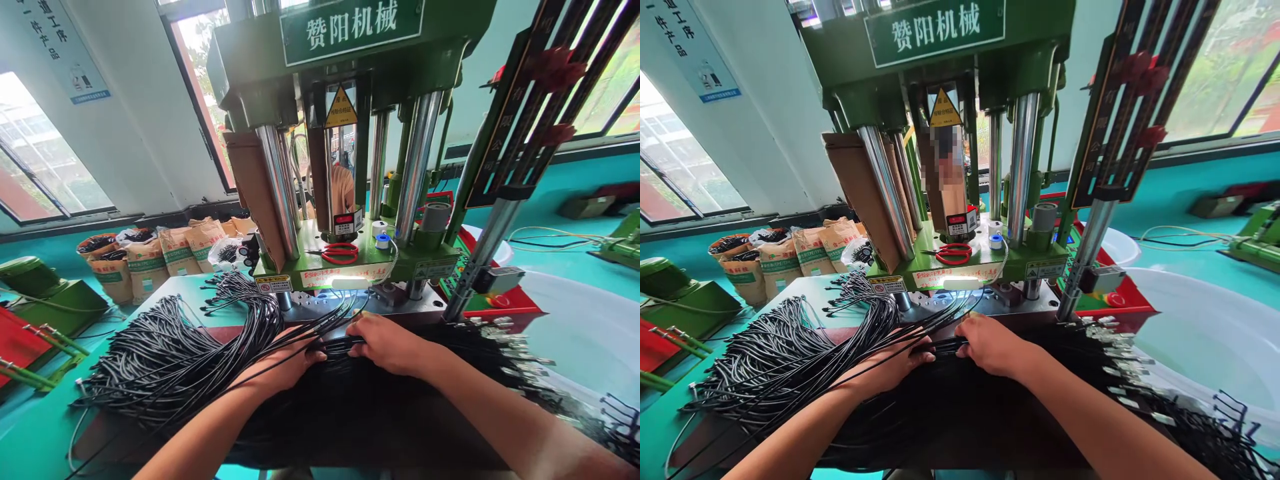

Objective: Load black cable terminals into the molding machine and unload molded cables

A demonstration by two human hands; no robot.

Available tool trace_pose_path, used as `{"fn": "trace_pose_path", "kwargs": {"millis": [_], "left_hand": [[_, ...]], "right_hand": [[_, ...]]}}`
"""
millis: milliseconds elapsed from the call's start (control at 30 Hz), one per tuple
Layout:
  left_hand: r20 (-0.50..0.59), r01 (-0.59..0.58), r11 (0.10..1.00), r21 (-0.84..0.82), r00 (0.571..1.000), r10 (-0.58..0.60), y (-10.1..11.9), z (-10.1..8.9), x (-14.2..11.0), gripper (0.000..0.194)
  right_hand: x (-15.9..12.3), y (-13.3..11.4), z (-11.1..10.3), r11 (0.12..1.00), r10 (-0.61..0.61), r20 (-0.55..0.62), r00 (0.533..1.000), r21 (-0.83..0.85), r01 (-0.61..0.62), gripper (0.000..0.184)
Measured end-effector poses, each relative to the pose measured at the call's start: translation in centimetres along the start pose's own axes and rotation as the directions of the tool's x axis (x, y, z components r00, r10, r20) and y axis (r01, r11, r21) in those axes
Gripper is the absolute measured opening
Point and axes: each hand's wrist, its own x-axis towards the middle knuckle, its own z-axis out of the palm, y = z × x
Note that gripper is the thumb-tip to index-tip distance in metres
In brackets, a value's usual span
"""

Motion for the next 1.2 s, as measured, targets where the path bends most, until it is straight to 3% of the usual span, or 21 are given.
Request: {"fn": "trace_pose_path", "kwargs": {"millis": [100, 367, 533, 700, 833, 967, 1067, 1200], "left_hand": [[-0.014, -0.037, 0.999, 0.026, 0.999, 0.037, -0.2, 0.0, -0.2, 0.030], [0.047, -0.001, 1.000, 0.001, 0.999, 0.001, 0.0, -0.1, -0.5, 0.045], [0.071, 0.019, 0.998, -0.053, 0.997, -0.016, 0.2, -0.9, 0.0, 0.037], [0.126, 0.007, 0.984, -0.179, 0.992, 0.016, -0.4, -1.9, 0.7, 0.041], [0.199, 0.036, 0.956, -0.293, 0.980, 0.023, -0.9, -2.0, 1.1, 0.044], [0.194, 0.035, 0.944, -0.327, 0.980, 0.031, -1.0, -2.3, 1.1, 0.041], [0.172, 0.026, 0.924, -0.382, 0.984, 0.044, -1.0, -2.5, 1.1, 0.039], [0.212, 0.050, 0.932, -0.359, 0.977, 0.030, -0.8, -2.6, 1.0, 0.038]], "right_hand": [[0.2, 0.3, 0.4, 0.999, -0.021, -0.004, 1.000, -0.035, 0.021, 0.008], [-0.4, -1.1, 0.4, 0.985, -0.088, -0.052, 0.995, -0.150, 0.080, 0.014], [-1.7, -1.9, -0.2, 0.987, -0.042, -0.113, 0.993, -0.157, 0.024, 0.017], [-3.9, 1.4, -0.2, 0.992, 0.032, -0.167, 0.985, -0.115, -0.052, 0.015], [-5.2, 3.1, -2.0, 0.984, 0.095, -0.189, 0.977, -0.133, -0.121, 0.020], [-7.0, 3.5, -5.2, 0.938, 0.035, -0.317, 0.948, -0.316, -0.140, 0.027], [-9.5, 5.6, -6.6, 0.845, 0.076, -0.438, 0.896, -0.449, -0.291, 0.035], [-13.6, 9.3, -6.6, 0.782, 0.216, -0.340, 0.915, -0.500, -0.371, 0.035]]}}
